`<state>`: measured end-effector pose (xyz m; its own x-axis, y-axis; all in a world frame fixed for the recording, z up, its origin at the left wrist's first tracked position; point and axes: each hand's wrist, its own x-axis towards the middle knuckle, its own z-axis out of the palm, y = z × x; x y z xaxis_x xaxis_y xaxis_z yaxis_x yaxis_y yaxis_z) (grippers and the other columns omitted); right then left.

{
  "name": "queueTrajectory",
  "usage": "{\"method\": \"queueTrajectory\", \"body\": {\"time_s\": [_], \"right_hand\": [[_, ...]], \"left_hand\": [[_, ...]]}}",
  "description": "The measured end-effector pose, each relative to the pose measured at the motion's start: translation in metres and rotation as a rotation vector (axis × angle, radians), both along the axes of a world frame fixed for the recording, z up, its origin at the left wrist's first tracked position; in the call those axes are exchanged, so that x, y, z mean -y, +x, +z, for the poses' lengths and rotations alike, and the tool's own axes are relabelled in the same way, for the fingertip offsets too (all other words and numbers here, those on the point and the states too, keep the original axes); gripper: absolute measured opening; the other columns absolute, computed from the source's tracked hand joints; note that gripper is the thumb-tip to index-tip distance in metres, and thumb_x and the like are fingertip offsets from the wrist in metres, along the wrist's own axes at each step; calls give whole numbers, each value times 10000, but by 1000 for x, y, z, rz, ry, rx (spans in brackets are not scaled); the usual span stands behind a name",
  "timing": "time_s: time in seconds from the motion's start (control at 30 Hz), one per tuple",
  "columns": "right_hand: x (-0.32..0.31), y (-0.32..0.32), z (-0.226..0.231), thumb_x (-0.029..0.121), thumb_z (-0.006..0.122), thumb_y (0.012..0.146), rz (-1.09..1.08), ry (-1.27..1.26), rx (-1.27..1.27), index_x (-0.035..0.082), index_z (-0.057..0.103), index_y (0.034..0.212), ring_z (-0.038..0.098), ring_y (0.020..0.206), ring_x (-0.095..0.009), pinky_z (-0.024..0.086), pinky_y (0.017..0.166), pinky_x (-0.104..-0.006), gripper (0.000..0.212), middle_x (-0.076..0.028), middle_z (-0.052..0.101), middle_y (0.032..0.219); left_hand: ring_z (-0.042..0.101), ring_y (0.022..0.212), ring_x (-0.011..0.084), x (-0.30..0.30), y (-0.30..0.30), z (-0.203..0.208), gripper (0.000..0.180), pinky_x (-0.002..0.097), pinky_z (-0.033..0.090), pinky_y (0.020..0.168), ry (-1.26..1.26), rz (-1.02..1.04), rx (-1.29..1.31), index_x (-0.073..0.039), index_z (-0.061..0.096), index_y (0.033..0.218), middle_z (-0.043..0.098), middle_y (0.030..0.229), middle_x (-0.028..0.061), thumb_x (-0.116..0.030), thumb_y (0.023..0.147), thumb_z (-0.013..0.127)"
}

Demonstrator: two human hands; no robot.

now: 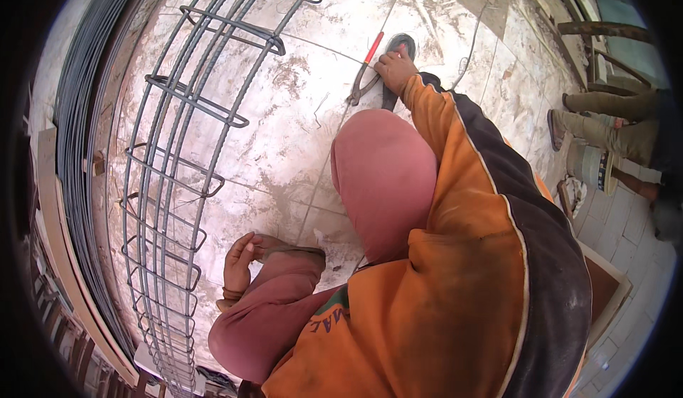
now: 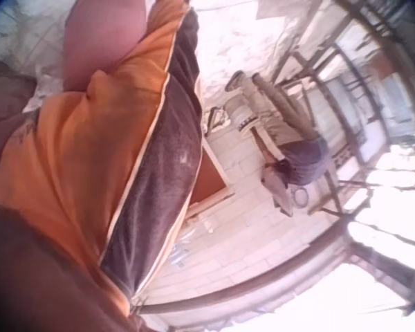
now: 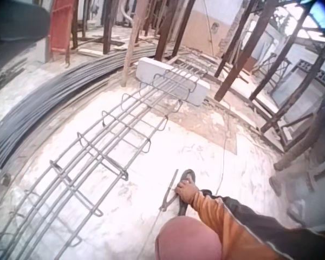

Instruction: The person assembles a metal rebar cage by hand, twisting wire around intersecting metal bars to secure them and using pliers to tighten and cut the wire.

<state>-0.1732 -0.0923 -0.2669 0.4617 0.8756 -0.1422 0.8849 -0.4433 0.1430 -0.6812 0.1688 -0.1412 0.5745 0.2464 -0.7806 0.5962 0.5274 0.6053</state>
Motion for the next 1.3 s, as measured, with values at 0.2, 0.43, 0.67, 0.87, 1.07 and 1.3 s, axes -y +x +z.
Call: {"method": "queueTrajectory", "body": {"time_s": [0.2,0.43,0.67,0.87,1.07,1.3], "right_hand": [[1,27,9,117,478,820,270,123,-162,133,586,1008,550,991,-224,328,1001,-439,217,-50,572,959],[-15,8,114,132,640,750,222,428,-157,136,606,1018,563,911,-220,387,846,-382,271,-30,582,949],[-40,-48,274,119,699,727,246,777,-199,124,637,1007,573,733,-219,437,638,-334,287,-28,607,883],[-116,-122,374,180,590,858,292,734,-585,76,560,1106,605,748,-294,498,622,-389,270,-83,562,860],[-152,-198,376,123,504,857,296,219,-576,29,478,1173,654,807,-318,530,666,-419,331,-143,608,933],[-167,-230,332,131,490,850,363,-177,-410,46,580,1027,668,805,-298,543,676,-390,217,-144,640,935]], "left_hand": [[578,866,125,-21,-34,115,357,274,463,813,228,126,-157,8,520,1243,627,1090,89,-142,922,558],[575,975,173,-41,13,223,367,302,446,881,460,-47,-120,31,517,1239,608,1129,114,-156,926,559],[419,1276,306,-33,135,224,694,384,295,1068,866,-272,360,64,372,1353,456,1340,230,-366,868,621],[508,1159,259,14,214,234,600,345,438,917,594,289,852,14,349,1360,460,1299,203,-419,959,456],[517,667,94,16,174,181,381,193,414,462,-103,1006,766,-52,484,1181,573,1022,101,-374,989,417],[480,579,128,64,150,83,334,236,361,448,-296,1159,331,-89,544,1028,573,851,70,-403,970,446]]}}
